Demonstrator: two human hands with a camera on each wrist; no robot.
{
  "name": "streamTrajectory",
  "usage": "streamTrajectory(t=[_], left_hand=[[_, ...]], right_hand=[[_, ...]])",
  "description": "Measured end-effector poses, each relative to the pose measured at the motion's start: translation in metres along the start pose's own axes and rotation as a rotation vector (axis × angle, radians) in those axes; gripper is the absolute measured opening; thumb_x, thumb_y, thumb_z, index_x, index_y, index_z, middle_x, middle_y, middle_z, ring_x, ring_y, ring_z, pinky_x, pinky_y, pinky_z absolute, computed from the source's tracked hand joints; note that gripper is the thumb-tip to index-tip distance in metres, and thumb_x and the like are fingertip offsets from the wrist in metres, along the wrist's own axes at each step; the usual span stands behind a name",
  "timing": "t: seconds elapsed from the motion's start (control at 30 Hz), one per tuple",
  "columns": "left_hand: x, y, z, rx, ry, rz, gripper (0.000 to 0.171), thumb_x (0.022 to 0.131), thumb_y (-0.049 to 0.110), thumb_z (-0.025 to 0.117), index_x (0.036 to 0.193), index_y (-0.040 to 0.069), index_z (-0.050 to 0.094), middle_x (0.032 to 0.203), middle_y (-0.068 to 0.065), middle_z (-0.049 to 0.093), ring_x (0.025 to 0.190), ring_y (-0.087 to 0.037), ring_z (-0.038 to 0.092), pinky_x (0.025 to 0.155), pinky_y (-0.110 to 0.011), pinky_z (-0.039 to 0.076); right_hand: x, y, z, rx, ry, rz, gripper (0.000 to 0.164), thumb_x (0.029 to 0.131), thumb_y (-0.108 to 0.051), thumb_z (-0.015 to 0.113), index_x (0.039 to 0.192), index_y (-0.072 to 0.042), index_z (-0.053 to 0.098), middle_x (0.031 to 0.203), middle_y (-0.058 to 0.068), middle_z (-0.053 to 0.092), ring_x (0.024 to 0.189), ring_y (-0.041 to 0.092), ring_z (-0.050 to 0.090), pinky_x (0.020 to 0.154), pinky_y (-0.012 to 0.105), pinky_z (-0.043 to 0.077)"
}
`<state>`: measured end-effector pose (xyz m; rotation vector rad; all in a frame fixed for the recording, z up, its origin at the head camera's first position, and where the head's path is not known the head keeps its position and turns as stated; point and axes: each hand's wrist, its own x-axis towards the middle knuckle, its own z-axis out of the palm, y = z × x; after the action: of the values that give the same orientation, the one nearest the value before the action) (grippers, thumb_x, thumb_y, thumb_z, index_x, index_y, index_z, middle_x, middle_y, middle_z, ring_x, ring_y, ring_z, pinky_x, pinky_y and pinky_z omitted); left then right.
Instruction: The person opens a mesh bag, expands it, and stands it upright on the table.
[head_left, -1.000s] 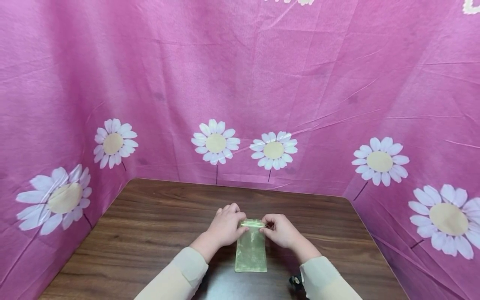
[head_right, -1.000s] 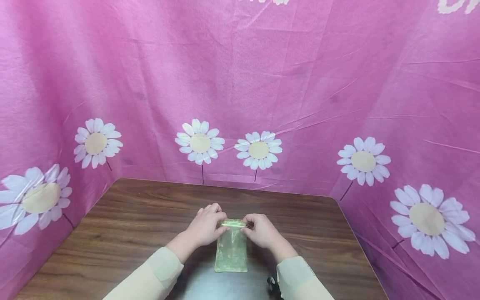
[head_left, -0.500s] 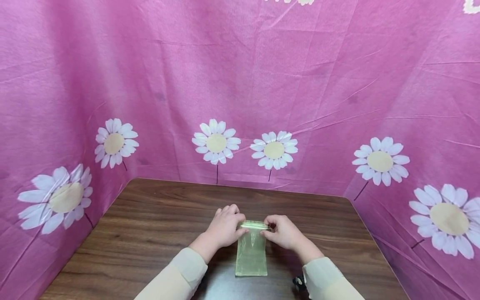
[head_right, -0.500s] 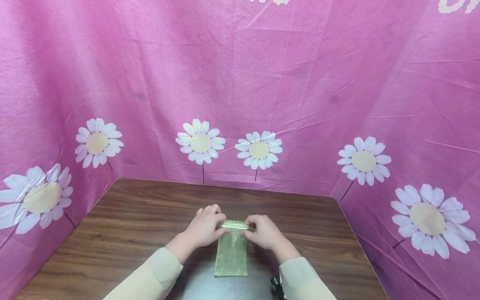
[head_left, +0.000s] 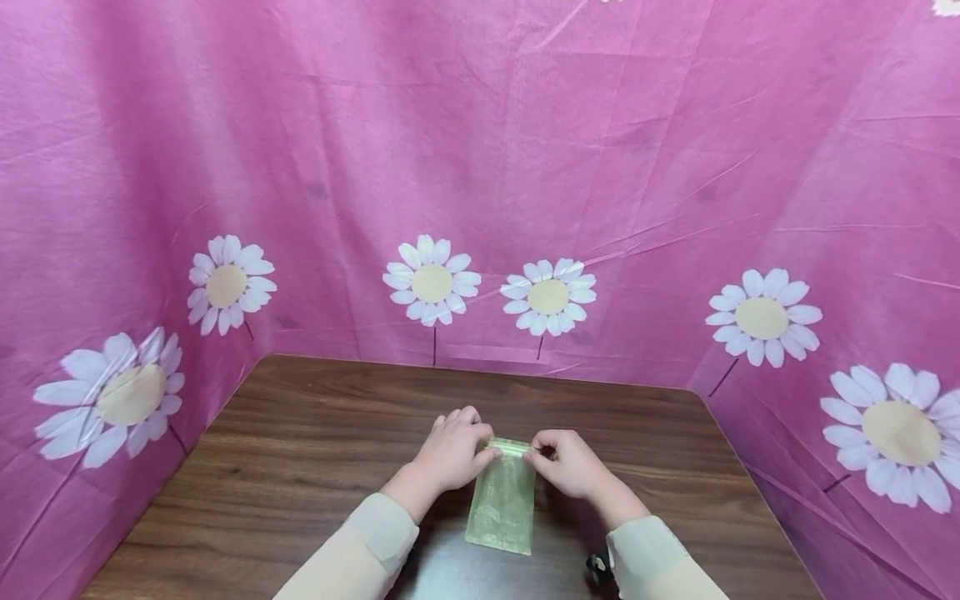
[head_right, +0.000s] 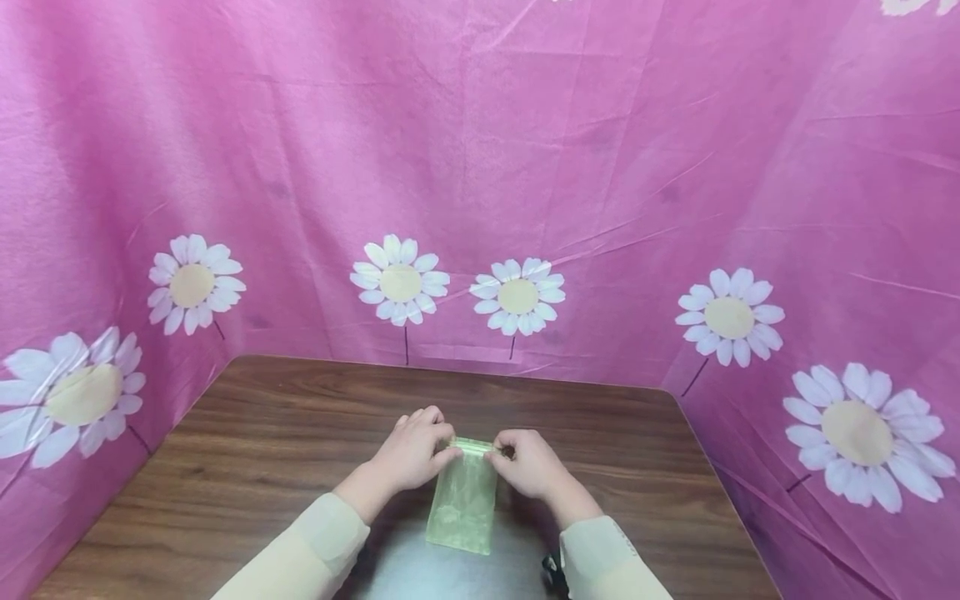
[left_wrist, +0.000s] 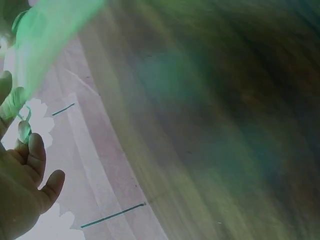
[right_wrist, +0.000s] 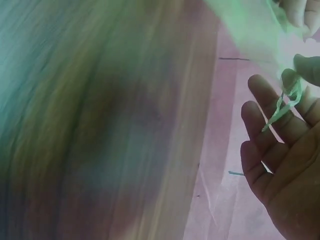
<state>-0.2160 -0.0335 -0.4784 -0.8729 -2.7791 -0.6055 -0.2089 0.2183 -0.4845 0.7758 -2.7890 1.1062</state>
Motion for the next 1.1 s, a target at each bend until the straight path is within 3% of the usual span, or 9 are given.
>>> streamTrajectory(t=[0.2, 0.4, 0.5, 0.63, 0.77, 0.83, 0.93, 1.1], left_hand=[[0.006, 0.000, -0.009, -0.177, 0.094, -0.029, 0.015, 0.093, 0.026, 0.081, 0.101, 0.018, 0.072, 0.107, 0.002, 0.066, 0.100, -0.020, 0.061, 0.087, -0.043, 0.046], [0.010, -0.002, -0.014, -0.277, 0.059, -0.058, 0.032, 0.092, 0.023, 0.083, 0.120, 0.013, 0.072, 0.104, 0.005, 0.076, 0.096, -0.014, 0.068, 0.093, -0.045, 0.045], [0.011, -0.002, -0.013, -0.289, 0.043, -0.068, 0.024, 0.092, 0.023, 0.083, 0.114, 0.014, 0.077, 0.094, 0.009, 0.075, 0.085, -0.007, 0.066, 0.092, -0.044, 0.044], [0.012, -0.003, -0.013, -0.324, 0.035, -0.088, 0.008, 0.091, 0.021, 0.084, 0.097, 0.017, 0.080, 0.078, 0.014, 0.068, 0.071, -0.002, 0.057, 0.082, -0.036, 0.047], [0.013, -0.004, -0.016, -0.399, 0.022, -0.109, 0.006, 0.089, 0.017, 0.086, 0.090, 0.015, 0.081, 0.070, 0.013, 0.059, 0.064, -0.003, 0.050, 0.065, -0.027, 0.046], [0.012, -0.003, -0.016, -0.430, 0.027, -0.124, 0.007, 0.089, 0.015, 0.087, 0.092, 0.013, 0.081, 0.071, 0.013, 0.058, 0.064, -0.003, 0.051, 0.063, -0.025, 0.047], [0.010, -0.002, -0.014, -0.479, 0.062, -0.156, 0.022, 0.088, 0.016, 0.088, 0.106, 0.008, 0.079, 0.078, 0.007, 0.063, 0.071, -0.007, 0.057, 0.068, -0.028, 0.051], [0.003, 0.002, -0.005, -0.618, 0.064, -0.234, 0.067, 0.084, 0.024, 0.092, 0.137, -0.001, 0.060, 0.108, -0.007, 0.075, 0.093, -0.018, 0.069, 0.083, -0.036, 0.057]], right_hand=[[0.001, -0.008, -0.007, 0.087, 0.032, 0.000, 0.012, 0.093, -0.003, 0.076, 0.087, -0.013, 0.074, 0.081, -0.009, 0.066, 0.072, 0.009, 0.056, 0.065, 0.026, 0.048], [0.003, -0.016, -0.012, 0.109, 0.050, 0.012, 0.009, 0.092, 0.000, 0.077, 0.092, -0.008, 0.075, 0.085, -0.006, 0.068, 0.076, 0.007, 0.057, 0.069, 0.027, 0.050], [0.004, -0.019, -0.011, 0.117, 0.068, 0.022, 0.013, 0.091, 0.002, 0.078, 0.095, -0.009, 0.073, 0.085, -0.005, 0.068, 0.077, 0.007, 0.058, 0.070, 0.027, 0.051], [0.004, -0.019, -0.011, 0.157, 0.083, 0.053, 0.019, 0.089, 0.005, 0.079, 0.103, -0.004, 0.070, 0.080, -0.005, 0.067, 0.073, 0.006, 0.059, 0.067, 0.026, 0.051], [0.005, -0.019, -0.011, 0.180, 0.076, 0.085, 0.021, 0.088, 0.005, 0.080, 0.106, 0.000, 0.071, 0.076, -0.003, 0.067, 0.069, 0.006, 0.060, 0.064, 0.025, 0.051], [0.006, -0.019, -0.011, 0.173, 0.081, 0.091, 0.019, 0.087, 0.004, 0.081, 0.104, -0.003, 0.073, 0.076, -0.003, 0.069, 0.070, 0.006, 0.060, 0.065, 0.025, 0.051], [0.006, -0.021, -0.013, 0.189, 0.089, 0.093, 0.017, 0.087, 0.003, 0.082, 0.101, -0.004, 0.075, 0.077, -0.003, 0.070, 0.070, 0.007, 0.060, 0.064, 0.025, 0.051], [0.005, -0.023, -0.024, 0.247, 0.115, 0.073, 0.016, 0.088, 0.002, 0.082, 0.101, -0.002, 0.075, 0.077, -0.001, 0.068, 0.067, 0.007, 0.057, 0.060, 0.024, 0.048]])
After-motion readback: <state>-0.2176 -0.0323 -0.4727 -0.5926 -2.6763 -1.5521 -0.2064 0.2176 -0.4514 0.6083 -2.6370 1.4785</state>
